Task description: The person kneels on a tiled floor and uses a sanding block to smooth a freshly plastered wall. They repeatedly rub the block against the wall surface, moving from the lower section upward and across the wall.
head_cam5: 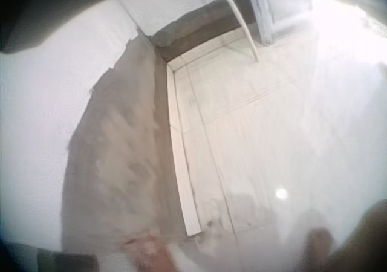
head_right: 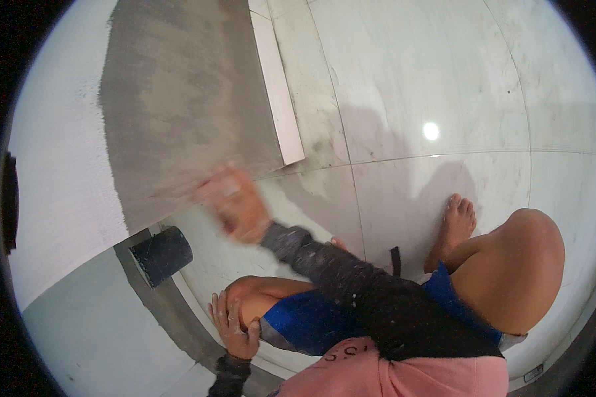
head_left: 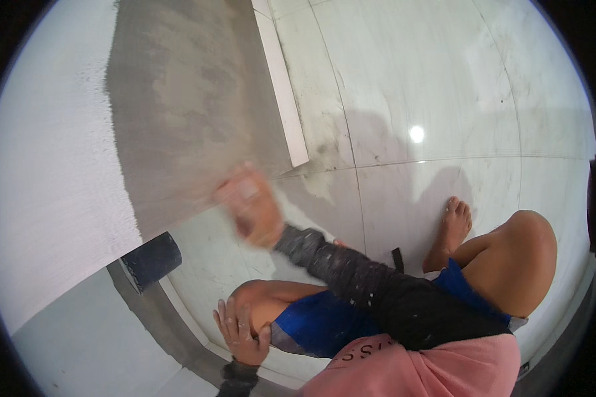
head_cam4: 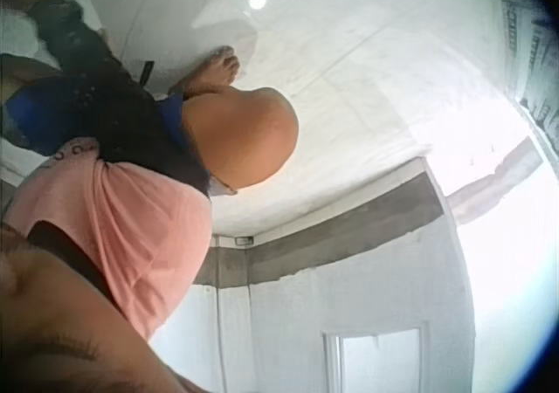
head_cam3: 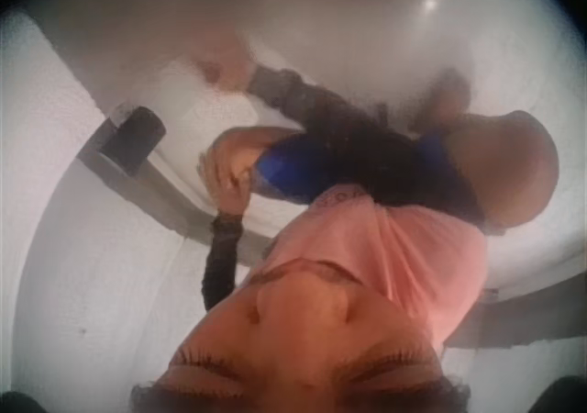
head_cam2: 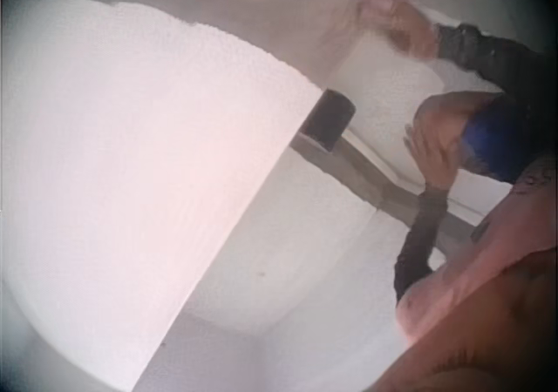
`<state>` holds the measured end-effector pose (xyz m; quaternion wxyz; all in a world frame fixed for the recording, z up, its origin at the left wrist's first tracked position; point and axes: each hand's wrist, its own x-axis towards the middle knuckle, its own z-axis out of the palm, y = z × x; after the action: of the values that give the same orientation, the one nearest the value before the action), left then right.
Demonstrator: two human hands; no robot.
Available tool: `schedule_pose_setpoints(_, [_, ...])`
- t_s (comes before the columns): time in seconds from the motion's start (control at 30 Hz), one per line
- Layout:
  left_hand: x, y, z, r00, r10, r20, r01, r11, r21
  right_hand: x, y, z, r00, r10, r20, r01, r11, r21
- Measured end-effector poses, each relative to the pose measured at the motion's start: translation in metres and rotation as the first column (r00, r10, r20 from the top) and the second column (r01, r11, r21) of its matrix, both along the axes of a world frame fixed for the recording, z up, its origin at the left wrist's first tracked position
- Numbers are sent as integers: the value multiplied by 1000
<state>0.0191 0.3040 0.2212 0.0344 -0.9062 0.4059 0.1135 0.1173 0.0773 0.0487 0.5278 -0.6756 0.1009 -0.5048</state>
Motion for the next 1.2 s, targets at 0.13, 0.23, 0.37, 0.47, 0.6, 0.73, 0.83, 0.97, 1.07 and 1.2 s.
schedule_pose_setpoints(0.13, [24, 8, 3, 966, -251, -58, 243, 963, -117, -8, -1, -33, 984, -25, -177, 72, 961, 267])
schedule_pose_setpoints(0.23, [28, 3, -14, 926, -371, -71, 349, 912, -214, 0, 13, 58, 992, 111, -62, -109, 993, 41])
schedule_pose_setpoints(0.37, [30, -11, -24, 952, -302, -49, 282, 928, -242, -10, -4, 80, 984, 116, 135, -126, 990, 69])
schedule_pose_setpoints(0.47, [35, -17, -24, 955, -297, 1, 285, 915, -285, -4, -4, -17, 955, -41, -293, 142, 933, 332])
schedule_pose_setpoints(0.6, [37, -14, -24, 962, -272, -14, 252, 906, -340, 14, -10, -2, 910, 13, -415, 189, 876, 443])
schedule_pose_setpoints(0.73, [33, -9, -25, 968, -247, -48, 222, 927, -301, 11, -36, 101, 999, 44, 30, -48, 988, 145])
schedule_pose_setpoints(0.83, [30, -12, -25, 972, -236, -19, 220, 929, -297, 15, -52, 75, 992, 108, -69, -110, 993, -34])
schedule_pose_setpoints(0.97, [27, -21, -22, 979, -201, 19, 195, 915, -353, 36, -54, -57, 905, -120, -409, 280, 890, 359])
schedule_pose_setpoints(1.07, [30, -27, -20, 971, -237, 26, 233, 918, -322, 36, -84, 13, 923, 81, -375, 81, 914, 397])
schedule_pose_setpoints(1.2, [34, -31, -14, 966, -260, -16, 244, 924, -294, 22, -87, 165, 969, 123, 215, -137, 989, 53])
